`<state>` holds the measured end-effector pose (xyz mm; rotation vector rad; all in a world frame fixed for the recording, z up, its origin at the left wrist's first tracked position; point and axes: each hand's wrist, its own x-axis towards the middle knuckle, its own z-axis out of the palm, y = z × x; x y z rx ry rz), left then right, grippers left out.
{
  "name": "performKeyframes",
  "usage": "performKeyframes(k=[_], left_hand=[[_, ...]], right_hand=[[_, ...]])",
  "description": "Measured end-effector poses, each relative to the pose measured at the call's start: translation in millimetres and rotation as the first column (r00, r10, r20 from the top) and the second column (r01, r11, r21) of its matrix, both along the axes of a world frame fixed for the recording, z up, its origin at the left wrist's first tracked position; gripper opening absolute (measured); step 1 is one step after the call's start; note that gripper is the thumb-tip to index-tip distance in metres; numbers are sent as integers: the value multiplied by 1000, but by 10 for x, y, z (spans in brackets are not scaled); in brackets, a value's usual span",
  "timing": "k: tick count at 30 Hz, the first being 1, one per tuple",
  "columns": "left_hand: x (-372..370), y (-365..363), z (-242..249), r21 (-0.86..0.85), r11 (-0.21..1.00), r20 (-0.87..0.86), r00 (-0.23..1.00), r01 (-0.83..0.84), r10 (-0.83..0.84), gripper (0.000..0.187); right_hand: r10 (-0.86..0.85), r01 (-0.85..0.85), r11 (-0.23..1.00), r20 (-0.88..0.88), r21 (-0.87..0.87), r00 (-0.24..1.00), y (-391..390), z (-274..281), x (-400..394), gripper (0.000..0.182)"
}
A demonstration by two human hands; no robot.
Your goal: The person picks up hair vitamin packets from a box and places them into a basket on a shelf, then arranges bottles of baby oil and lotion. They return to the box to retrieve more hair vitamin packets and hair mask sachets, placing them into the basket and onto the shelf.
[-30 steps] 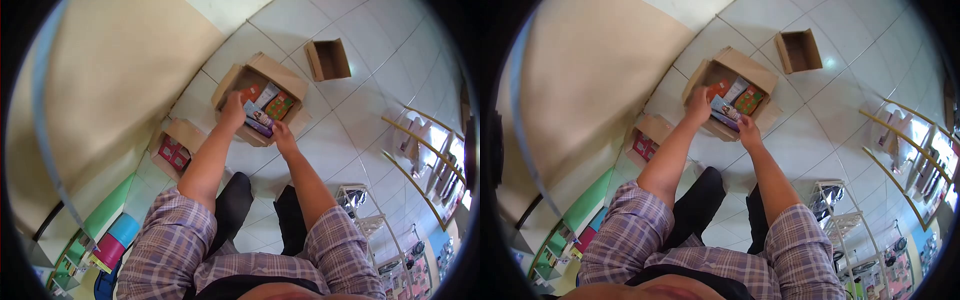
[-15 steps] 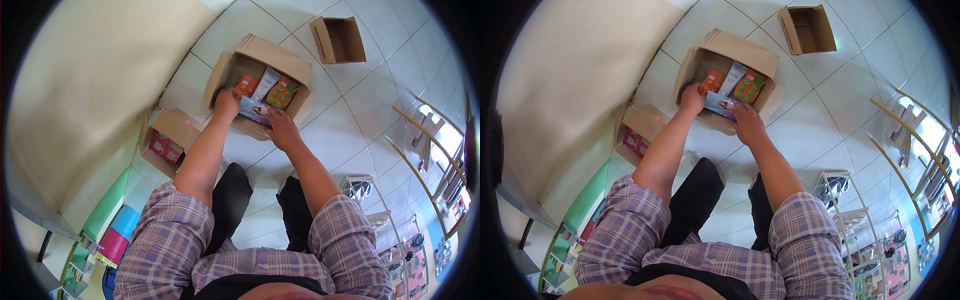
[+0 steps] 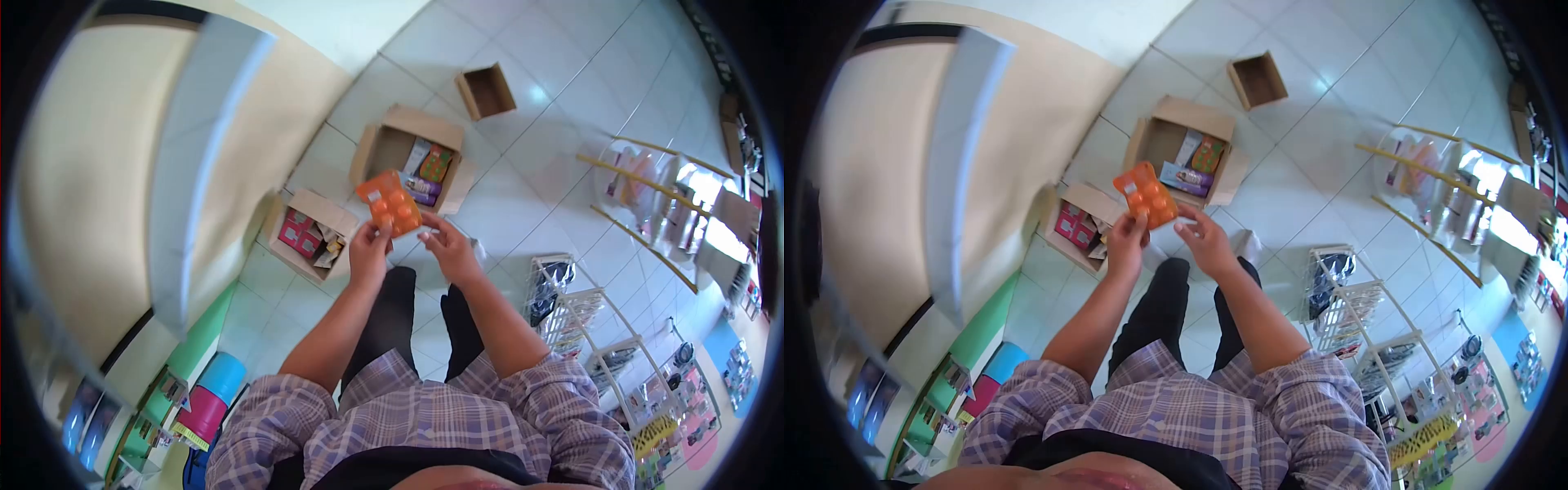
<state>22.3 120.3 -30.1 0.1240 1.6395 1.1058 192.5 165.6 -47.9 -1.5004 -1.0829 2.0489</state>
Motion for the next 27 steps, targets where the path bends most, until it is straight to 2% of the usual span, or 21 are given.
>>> performKeyframes(k=[2, 6, 9, 11, 13, 14, 15, 17, 18, 21, 23, 24, 25, 26, 27], left_hand=[[11, -56, 782, 110, 994, 29, 999, 19, -23, 23], [-131, -53, 2349, 384, 921, -10, 997, 72, -74, 28], [-259, -80, 3525, 502, 860, -114, 992, 96, -45, 28], [-376, -261, 4110, 566, 818, -154, 988, 100, -14, 29], [-498, -442, 4636, 579, 814, -71, 997, 50, -10, 28], [-578, -579, 4786, 613, 786, -151, 988, 78, 20, 29], [-641, -697, 4994, 665, 746, -109, 993, 42, 41, 29], [-780, -994, 5403, 658, 748, -196, 979, 88, 57, 26], [-847, -1128, 5510, 686, 724, -212, 972, 72, 104, 26], [-993, -1430, 5707, 729, 685, -151, 974, -7, 170, 24], [-1181, -1687, 5794, 707, 704, -106, 975, -64, 194, 26], [-1334, -1799, 5787, 710, 703, -172, 959, -37, 224, 26], [-1410, -1867, 5896, 682, 731, -371, 863, 3, 342, 26], [-1526, -1922, 5988, 673, 738, -464, 800, 39, 381, 26], [-1664, -1959, 6080, 658, 750, -550, 726, 73, 412, 26]], right_hand=[[-12, 8, 999, -92, -51, 996, 150, 962, -124, 40], [-12, 20, 998, -143, 59, 990, 403, 2572, -264, 27], [86, -43, 987, -275, 156, 957, 486, 3667, -360, 27], [167, -107, 975, -327, 193, 930, 434, 4238, -440, 24], [253, -172, 951, -327, 258, 910, 363, 4752, -559, 23], [258, -166, 950, -368, 263, 893, 266, 5010, -648, 20], [311, -194, 927, -368, 322, 876, 185, 5245, -732, 18], [402, -261, 899, -426, 352, 810, 11, 5617, -886, 16], [448, -288, 866, -381, 408, 809, -71, 5686, -973, 16], [547, -326, 810, -429, 487, 719, -295, 5932, -1208, 15], [572, -341, 799, -451, 496, 685, -502, 6096, -1415, 14], [582, -309, 770, -416, 558, 699, -593, 6147, -1540, 15], [587, -278, 737, -381, 616, 714, -655, 6192, -1661, 16], [655, -284, 578, -228, 765, 720, -592, 6159, -1772, 16], [651, -207, 573, -287, 793, 703, -659, 6255, -1899, 15]])
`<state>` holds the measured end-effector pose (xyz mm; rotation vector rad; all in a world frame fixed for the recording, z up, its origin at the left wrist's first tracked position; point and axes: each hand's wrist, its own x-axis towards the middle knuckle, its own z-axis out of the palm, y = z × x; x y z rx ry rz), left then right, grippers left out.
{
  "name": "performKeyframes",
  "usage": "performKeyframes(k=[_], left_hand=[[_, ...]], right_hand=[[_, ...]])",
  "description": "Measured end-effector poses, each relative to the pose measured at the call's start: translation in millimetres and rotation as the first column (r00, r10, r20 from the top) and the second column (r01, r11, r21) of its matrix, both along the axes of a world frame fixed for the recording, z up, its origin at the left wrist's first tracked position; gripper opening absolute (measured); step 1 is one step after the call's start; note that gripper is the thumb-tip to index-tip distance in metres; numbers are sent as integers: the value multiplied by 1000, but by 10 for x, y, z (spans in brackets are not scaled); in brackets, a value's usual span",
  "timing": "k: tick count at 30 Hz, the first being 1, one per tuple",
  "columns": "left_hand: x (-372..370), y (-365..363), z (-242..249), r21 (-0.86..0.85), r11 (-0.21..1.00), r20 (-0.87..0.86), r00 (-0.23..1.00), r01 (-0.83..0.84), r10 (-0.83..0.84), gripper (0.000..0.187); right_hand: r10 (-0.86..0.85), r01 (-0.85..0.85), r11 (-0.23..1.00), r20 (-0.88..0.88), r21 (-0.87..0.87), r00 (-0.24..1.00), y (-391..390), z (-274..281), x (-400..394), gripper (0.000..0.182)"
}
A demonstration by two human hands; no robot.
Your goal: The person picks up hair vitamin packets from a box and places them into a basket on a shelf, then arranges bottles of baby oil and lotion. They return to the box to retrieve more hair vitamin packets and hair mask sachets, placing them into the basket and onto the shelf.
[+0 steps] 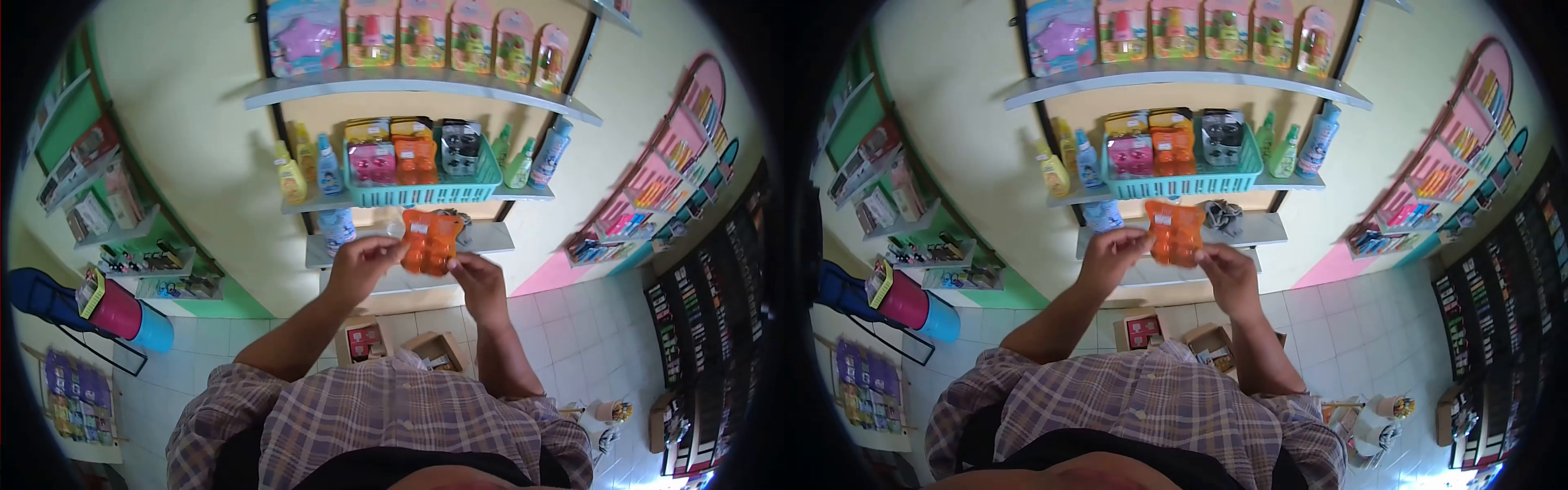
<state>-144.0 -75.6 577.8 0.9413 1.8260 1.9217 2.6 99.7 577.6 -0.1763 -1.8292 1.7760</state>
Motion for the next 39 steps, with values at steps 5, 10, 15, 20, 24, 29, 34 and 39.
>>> performKeyframes(k=[5, 10, 15, 20, 24, 29, 34, 39], left_hand=[[-475, 203, 461, 146, 971, -365, 902, -188, 230, 22], [-849, 591, 791, 60, 936, -651, 697, -348, 301, 19], [-1020, 766, 782, -74, 897, -719, 647, -437, 256, 19], [-1100, 811, 843, -165, 863, -753, 626, -478, 203, 20], [-1204, 805, 894, -256, 855, -763, 637, -451, 108, 18], [-1328, 894, 969, -200, 846, -894, 446, -495, 50, 21], [-1416, 1076, 890, -214, 811, -960, 270, -544, -72, 27], [-1296, 1088, 1041, -340, 795, -920, 354, -503, -170, 47]], right_hand=[[-407, 380, 690, -104, 616, 908, 80, 530, -481, 21], [-649, 446, 423, -80, 788, 756, 340, 873, -975, 23], [-761, 316, 391, 110, 864, 640, 432, 1004, -1210, 28], [-625, 292, 597, 205, 747, 753, 799, 892, -1428, 29], [-550, 191, 643, 273, 742, 790, 992, 801, -1419, 28], [-567, 263, 632, 204, 729, 798, 1120, 822, -1260, 25], [-568, 363, 610, 70, 705, 820, 1307, 832, -1070, 22], [-502, 435, 677, -60, 594, 863, 1405, 718, -727, 19]])
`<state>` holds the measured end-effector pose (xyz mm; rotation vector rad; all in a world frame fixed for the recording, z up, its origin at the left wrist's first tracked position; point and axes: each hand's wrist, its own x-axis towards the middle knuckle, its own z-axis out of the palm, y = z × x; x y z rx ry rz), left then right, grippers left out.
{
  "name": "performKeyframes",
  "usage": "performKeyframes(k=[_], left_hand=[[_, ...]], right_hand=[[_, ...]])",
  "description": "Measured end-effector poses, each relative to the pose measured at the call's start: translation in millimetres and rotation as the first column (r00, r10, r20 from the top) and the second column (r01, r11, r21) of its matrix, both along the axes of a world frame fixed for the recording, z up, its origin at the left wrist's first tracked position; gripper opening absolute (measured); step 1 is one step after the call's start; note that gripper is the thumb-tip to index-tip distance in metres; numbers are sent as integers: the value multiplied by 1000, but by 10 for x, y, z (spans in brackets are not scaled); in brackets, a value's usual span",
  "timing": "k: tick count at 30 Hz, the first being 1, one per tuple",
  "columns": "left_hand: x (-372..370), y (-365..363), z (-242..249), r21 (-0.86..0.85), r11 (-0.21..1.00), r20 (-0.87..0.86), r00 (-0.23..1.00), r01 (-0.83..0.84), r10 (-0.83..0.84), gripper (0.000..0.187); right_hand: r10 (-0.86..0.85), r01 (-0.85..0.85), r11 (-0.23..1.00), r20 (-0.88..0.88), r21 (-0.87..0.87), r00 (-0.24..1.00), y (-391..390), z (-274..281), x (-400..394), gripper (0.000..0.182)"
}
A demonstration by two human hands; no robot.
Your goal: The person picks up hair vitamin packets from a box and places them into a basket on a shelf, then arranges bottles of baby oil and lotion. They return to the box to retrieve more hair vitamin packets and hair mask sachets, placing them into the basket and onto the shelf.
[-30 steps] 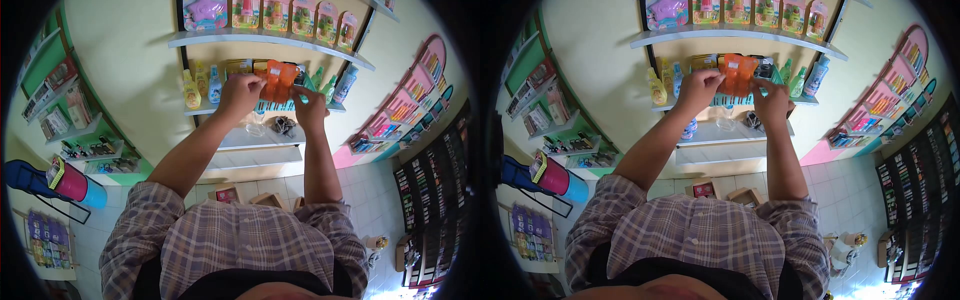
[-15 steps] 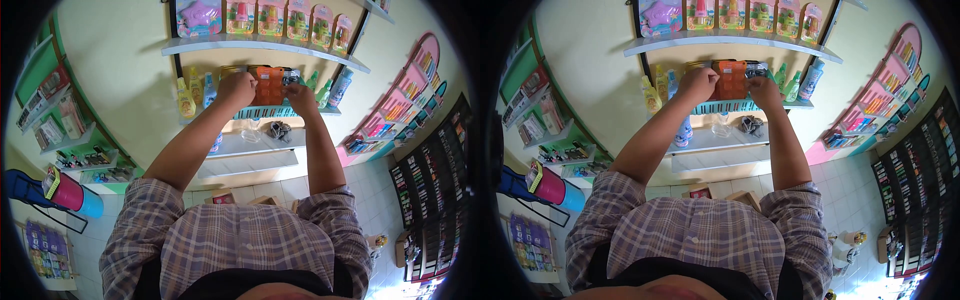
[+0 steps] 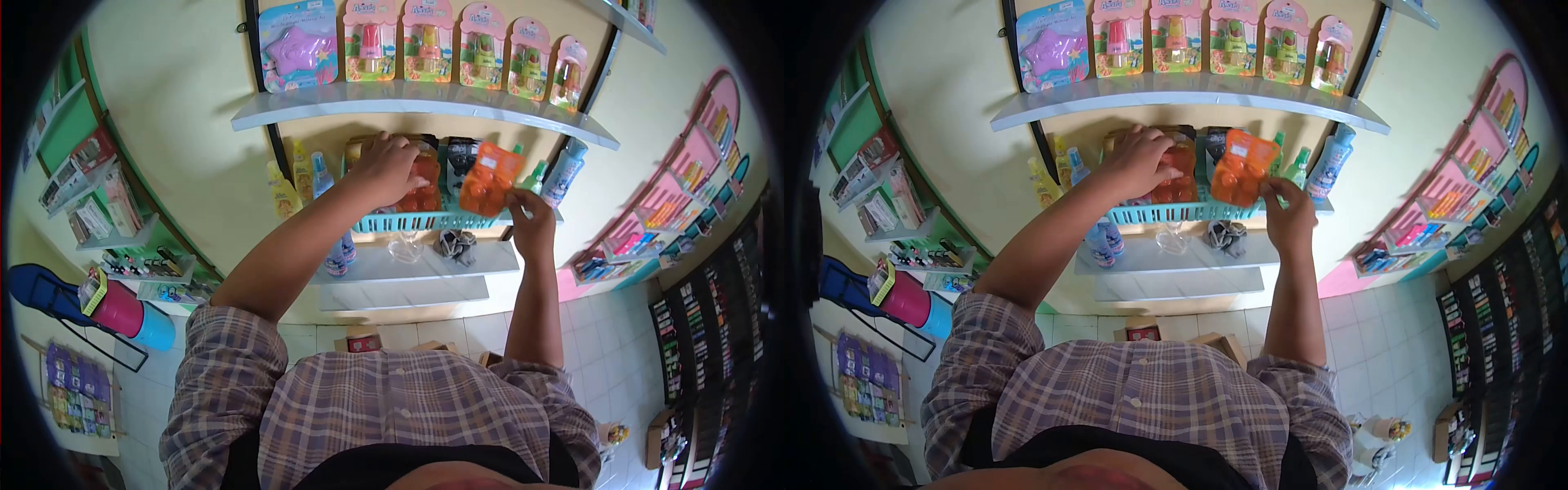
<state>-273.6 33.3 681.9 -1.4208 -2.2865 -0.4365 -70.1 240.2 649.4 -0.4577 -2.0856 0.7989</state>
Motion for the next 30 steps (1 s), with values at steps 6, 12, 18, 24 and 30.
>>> performKeyframes(k=[6, 12, 18, 24, 30], left_hand=[[42, 36, -9, -59, 998, 64, 998, -8, 12, 56], [155, 59, 32, -82, 993, 53, 994, -90, 95, 61], [222, 53, 115, -8, 1000, 96, 995, -29, 30, 60], [366, 24, 277, -181, 982, 130, 988, -58, 82, 63], [396, -13, 394, -241, 968, 403, 915, 72, 32, 63]], right_hand=[[-50, 51, 998, -17, 33, 999, 186, -53, 84, 15], [16, -16, 997, 4, 76, 1000, 135, 122, 5, 13], [45, -43, 997, -26, 62, 999, 185, 90, -44, 13], [127, -126, 989, -2, 77, 992, 198, 172, -91, 12], [208, -208, 976, 2, 67, 978, 61, 265, -382, 14]])
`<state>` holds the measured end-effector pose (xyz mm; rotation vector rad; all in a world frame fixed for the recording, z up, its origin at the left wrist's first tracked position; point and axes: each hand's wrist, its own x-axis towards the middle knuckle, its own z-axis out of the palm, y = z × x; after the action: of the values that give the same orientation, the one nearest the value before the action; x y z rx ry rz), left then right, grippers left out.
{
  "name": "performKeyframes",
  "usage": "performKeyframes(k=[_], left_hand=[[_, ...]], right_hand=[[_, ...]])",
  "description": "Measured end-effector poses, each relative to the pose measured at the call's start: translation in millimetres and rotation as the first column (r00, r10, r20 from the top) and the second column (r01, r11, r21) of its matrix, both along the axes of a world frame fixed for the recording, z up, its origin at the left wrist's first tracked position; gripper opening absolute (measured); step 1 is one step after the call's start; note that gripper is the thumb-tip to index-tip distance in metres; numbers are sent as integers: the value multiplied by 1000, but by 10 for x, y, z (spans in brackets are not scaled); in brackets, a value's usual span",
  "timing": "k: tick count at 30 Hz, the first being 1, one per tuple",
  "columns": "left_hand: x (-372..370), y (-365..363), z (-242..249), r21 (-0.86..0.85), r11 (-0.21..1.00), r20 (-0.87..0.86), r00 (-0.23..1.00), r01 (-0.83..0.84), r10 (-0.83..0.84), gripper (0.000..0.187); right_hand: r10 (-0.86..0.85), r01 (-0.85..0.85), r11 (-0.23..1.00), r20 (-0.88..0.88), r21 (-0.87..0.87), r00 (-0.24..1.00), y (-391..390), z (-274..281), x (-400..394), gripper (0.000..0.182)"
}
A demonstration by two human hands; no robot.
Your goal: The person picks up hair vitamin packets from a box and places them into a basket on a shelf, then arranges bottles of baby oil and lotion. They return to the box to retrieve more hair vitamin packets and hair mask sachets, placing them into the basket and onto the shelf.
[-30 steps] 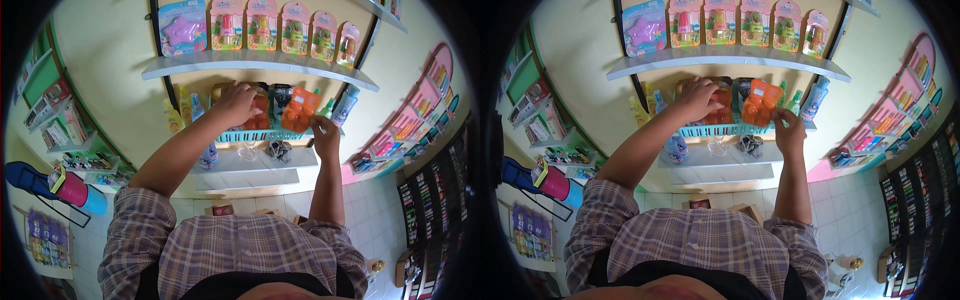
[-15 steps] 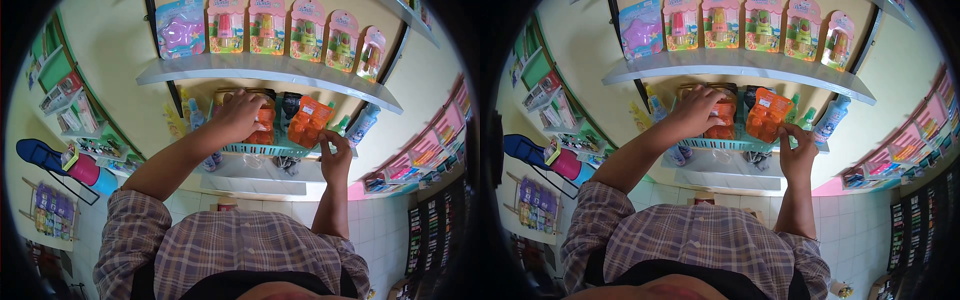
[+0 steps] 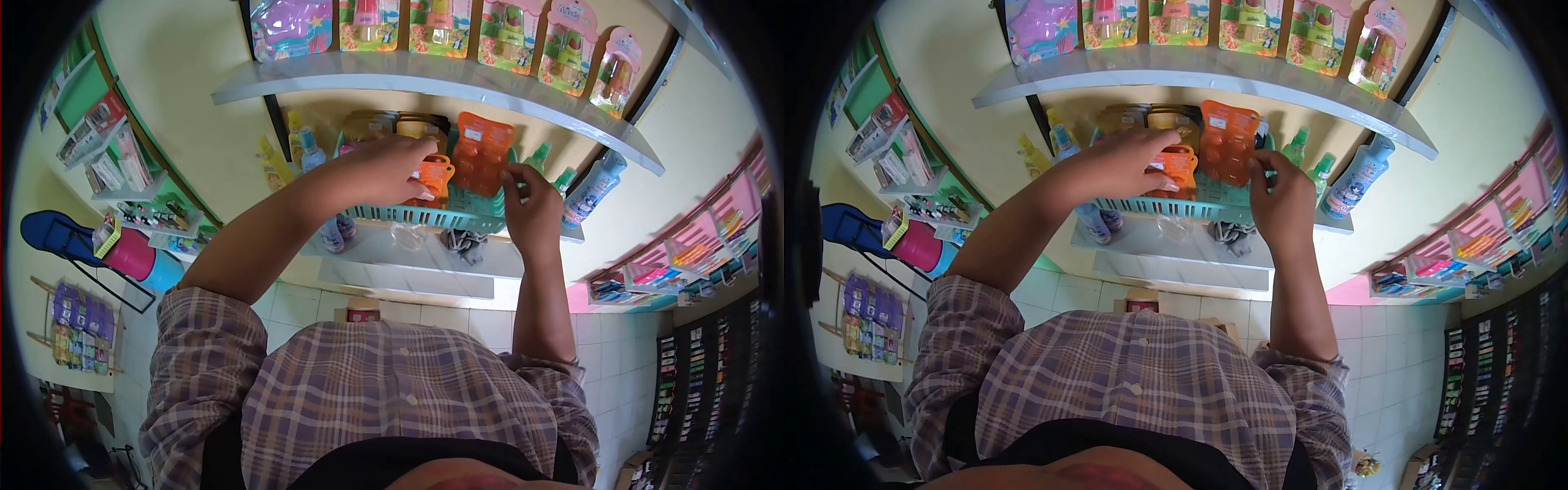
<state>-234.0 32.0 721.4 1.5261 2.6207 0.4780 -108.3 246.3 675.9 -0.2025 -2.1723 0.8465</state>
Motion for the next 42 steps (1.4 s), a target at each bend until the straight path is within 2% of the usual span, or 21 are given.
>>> performKeyframes(k=[1, 3, 4, 6, 7, 9, 13, 15, 17, 19, 21, 22, 23, 25, 28, 30, 31, 33, 34, 40, 42], left_hand=[[1, -45, -32, 2, 1000, 3, 1000, -1, 1, 63], [-24, -173, -85, 261, 965, -14, 1000, 11, -7, 54], [32, -255, -11, 263, 965, -21, 1000, 15, -10, 54], [144, -447, 139, 477, 877, 142, 990, -62, -8, 47], [110, -505, 132, 476, 878, 137, 990, -56, -11, 47], [38, -609, 53, 727, 687, 7, 1000, 15, -29, 37], [-58, -693, -8, 783, 616, 178, 979, -81, -97, 34], [-142, -684, -7, 757, 649, 200, 974, -82, -110, 37], [-121, -621, 66, 597, 790, 296, 954, -141, -53, 39], [-189, -514, 33, 608, 783, 326, 940, -131, -96, 44], [-245, -387, 39, 462, 879, 231, 973, -116, 7, 51], [-304, -304, 60, 344, 933, 228, 973, -104, 24, 63], [-327, -232, 58, 343, 934, 230, 973, -103, 23, 63], [-340, -100, 63, 199, 978, 64, 996, -66, 54, 71], [-479, 66, 125, 40, 999, 54, 998, 13, -15, 75], [-491, 154, 190, -94, 994, 55, 997, 51, -46, 75], [-494, 172, 205, -97, 994, 58, 997, 52, -46, 75], [-498, 202, 213, -84, 994, 25, 998, 63, -61, 75], [-502, 206, 204, -88, 994, 28, 998, 63, -61, 75], [-541, 156, 197, 1, 987, 61, 985, 163, -163, 75], [-496, 150, 228, -95, 992, 114, 991, 86, -75, 70]], right_hand=[[29, -29, 999, 8, 42, 1000, -6, 4, -64, 14], [80, -82, 989, 19, 123, 997, 0, 11, -183, 14], [78, -79, 989, 13, 125, 997, 17, 9, -238, 14], [209, -207, 978, 150, -30, 966, 41, -6, -336, 15], [205, -203, 979, 146, -30, 968, 35, 15, -383, 15], [356, -280, 925, 327, -257, 875, 7, 43, -464, 18], [320, -266, 947, 495, -178, 808, -38, 17, -579, 21], [332, -341, 933, 641, -115, 692, -46, 16, -635, 19], [316, -343, 934, 681, -100, 661, -39, -12, -690, 20], [300, -343, 935, 715, -90, 632, -25, -50, -759, 20], [294, -312, 942, 762, -127, 577, -8, -102, -844, 28], [293, -309, 942, 764, -128, 576, 21, -147, -880, 28], [329, -341, 928, 752, -147, 571, 60, -193, -911, 29], [366, -375, 912, 743, -166, 561, 60, -186, -930, 29], [399, -272, 915, 764, -297, 507, 28, -92, -893, 29], [301, -375, 923, 770, -86, 562, -10, -34, -845, 29], [303, -375, 923, 771, -90, 560, 7, -66, -854, 29], [250, -429, 898, 687, 99, 682, 50, -137, -876, 28], [253, -429, 898, 688, 94, 680, 66, -155, -877, 28], [368, -374, 920, 592, -118, 717, 154, -343, -964, 27], [475, -283, 876, 599, -390, 645, 76, -230, -900, 25]])
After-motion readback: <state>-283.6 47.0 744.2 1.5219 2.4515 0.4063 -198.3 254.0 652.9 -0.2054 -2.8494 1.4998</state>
